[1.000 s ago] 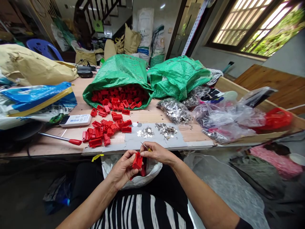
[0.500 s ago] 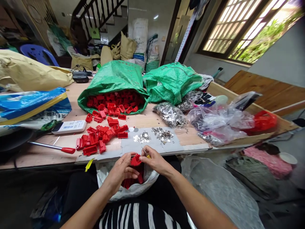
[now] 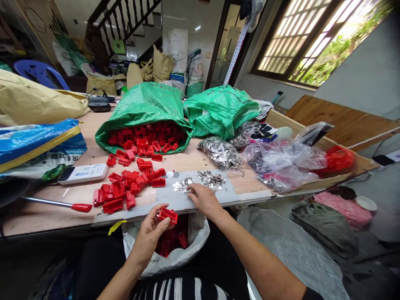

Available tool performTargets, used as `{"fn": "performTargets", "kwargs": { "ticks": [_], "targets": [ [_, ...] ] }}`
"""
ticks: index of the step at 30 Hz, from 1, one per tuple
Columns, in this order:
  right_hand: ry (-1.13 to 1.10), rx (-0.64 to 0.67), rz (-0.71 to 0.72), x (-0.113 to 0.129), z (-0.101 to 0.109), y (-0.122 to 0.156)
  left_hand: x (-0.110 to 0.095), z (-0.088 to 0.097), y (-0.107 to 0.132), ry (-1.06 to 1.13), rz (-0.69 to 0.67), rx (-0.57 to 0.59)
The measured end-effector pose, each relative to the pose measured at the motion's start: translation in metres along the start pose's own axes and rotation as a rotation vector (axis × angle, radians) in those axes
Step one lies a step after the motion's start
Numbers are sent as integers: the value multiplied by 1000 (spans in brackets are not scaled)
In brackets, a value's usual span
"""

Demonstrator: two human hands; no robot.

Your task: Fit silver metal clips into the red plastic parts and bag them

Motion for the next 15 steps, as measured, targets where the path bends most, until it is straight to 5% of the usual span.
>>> {"fn": "performTargets", "kwargs": {
  "ticks": [15],
  "targets": [
    [122, -11, 6, -3, 0, -13, 1, 8, -4, 52, 7, -37]
  ]
}}
Point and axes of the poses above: each hand's wrist, its own y-axis away from the middle knuckle, its own z-axis out of the back of the hand, x = y × z, the point moved 8 cm from there along -y, towards the middle knuckle, and after that the axes turned 10 degrees about x, right-handed, at the moved point
